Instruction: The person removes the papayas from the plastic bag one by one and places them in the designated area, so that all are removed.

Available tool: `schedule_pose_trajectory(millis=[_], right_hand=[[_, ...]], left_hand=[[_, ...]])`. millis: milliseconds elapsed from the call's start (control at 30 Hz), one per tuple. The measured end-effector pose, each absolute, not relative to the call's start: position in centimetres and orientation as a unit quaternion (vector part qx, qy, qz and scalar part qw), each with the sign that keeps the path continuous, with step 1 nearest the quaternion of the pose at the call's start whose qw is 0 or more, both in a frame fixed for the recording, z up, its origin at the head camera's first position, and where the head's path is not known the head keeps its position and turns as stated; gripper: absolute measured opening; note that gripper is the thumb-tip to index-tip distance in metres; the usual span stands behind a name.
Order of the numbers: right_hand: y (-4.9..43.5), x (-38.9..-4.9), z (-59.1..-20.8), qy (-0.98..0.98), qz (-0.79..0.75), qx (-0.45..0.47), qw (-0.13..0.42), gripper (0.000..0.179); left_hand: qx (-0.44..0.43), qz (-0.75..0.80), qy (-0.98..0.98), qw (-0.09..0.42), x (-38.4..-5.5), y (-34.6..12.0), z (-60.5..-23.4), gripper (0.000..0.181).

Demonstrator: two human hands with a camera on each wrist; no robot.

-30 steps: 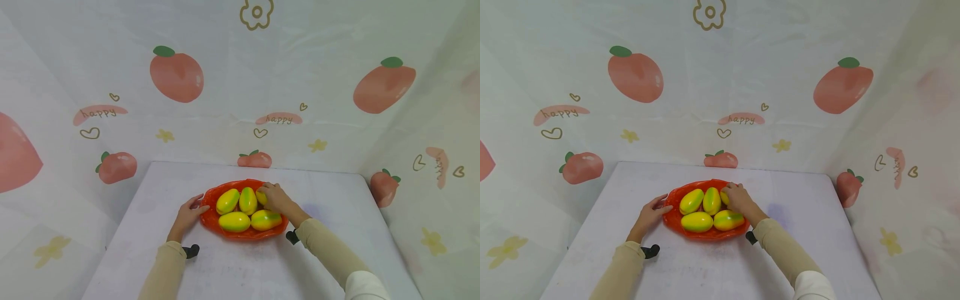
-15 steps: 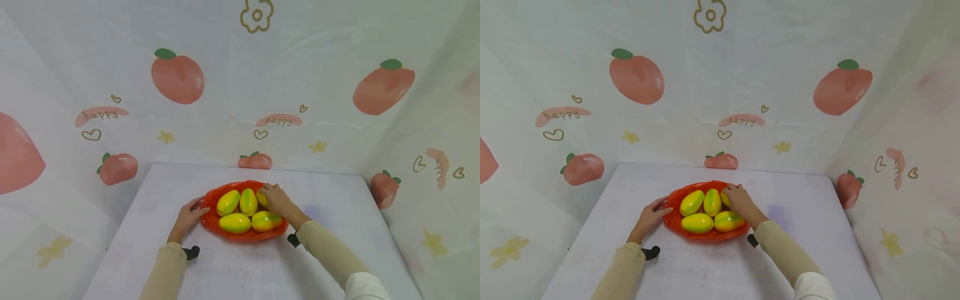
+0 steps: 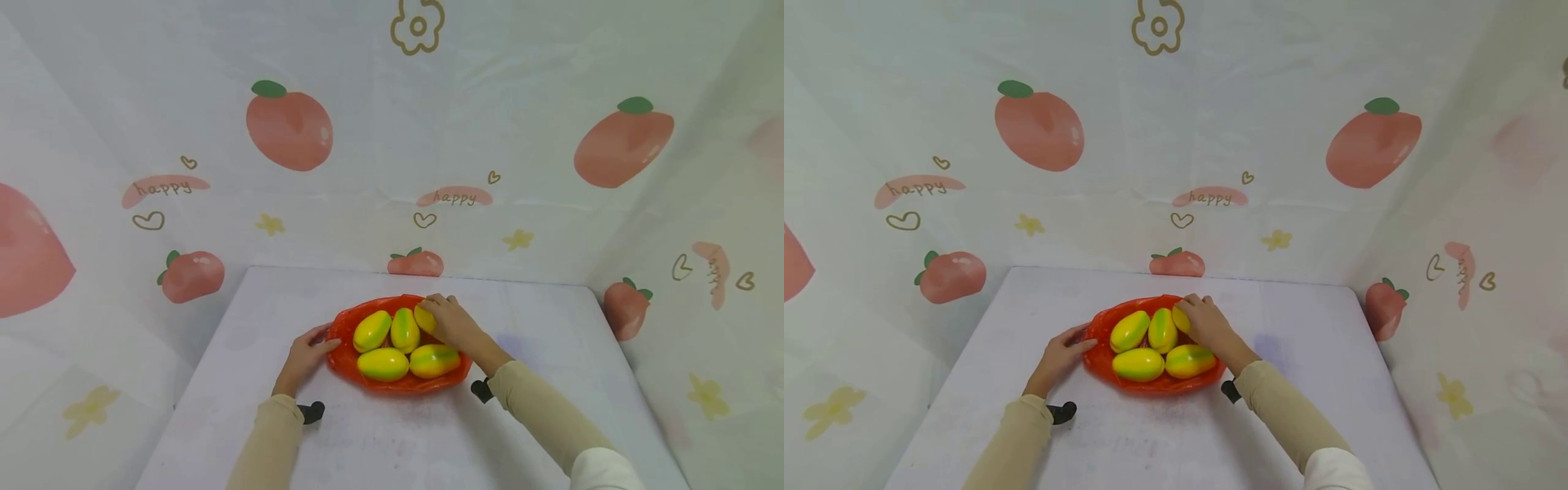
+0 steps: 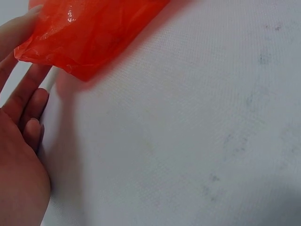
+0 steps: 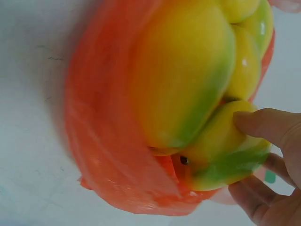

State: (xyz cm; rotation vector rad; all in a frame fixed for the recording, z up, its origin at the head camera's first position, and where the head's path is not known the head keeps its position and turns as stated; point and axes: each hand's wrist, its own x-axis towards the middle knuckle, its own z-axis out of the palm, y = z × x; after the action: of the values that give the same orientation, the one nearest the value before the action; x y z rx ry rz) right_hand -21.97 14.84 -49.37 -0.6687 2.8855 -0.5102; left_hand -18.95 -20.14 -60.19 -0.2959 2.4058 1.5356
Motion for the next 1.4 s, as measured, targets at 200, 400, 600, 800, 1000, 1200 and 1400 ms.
schedule_pose_trajectory(millis=[200,400,600,800,1000,1200,1400], right_hand=[[14.8,-22.3,-48.5,0.956,-0.185,-0.222,0.050,0.057],[14.8,-22.7,-47.5,0.954,-0.210,-0.211,0.036,0.060],[15.2,-22.8,-47.1,0.954,-0.230,-0.191,0.033,0.062],[16.0,-22.7,-46.8,0.949,-0.250,-0.193,0.008,0.063],[17.0,-22.7,-46.2,0.946,-0.270,-0.180,-0.006,0.062],[18.1,-22.6,-45.8,0.946,-0.280,-0.161,-0.015,0.062],[19.4,-22.6,-45.7,0.943,-0.296,-0.151,-0.035,0.063]], left_hand=[[-0.105,0.540,0.825,0.132,-18.6,-20.1,-59.9,0.074],[-0.110,0.551,0.817,0.128,-18.6,-20.0,-59.7,0.069],[-0.111,0.558,0.812,0.131,-18.8,-19.9,-59.8,0.070],[-0.112,0.554,0.814,0.133,-18.7,-19.9,-60.0,0.070],[-0.110,0.557,0.813,0.132,-18.7,-20.1,-59.9,0.068],[-0.106,0.551,0.818,0.129,-18.5,-20.0,-59.8,0.066],[-0.101,0.547,0.821,0.129,-18.6,-20.0,-59.8,0.065]])
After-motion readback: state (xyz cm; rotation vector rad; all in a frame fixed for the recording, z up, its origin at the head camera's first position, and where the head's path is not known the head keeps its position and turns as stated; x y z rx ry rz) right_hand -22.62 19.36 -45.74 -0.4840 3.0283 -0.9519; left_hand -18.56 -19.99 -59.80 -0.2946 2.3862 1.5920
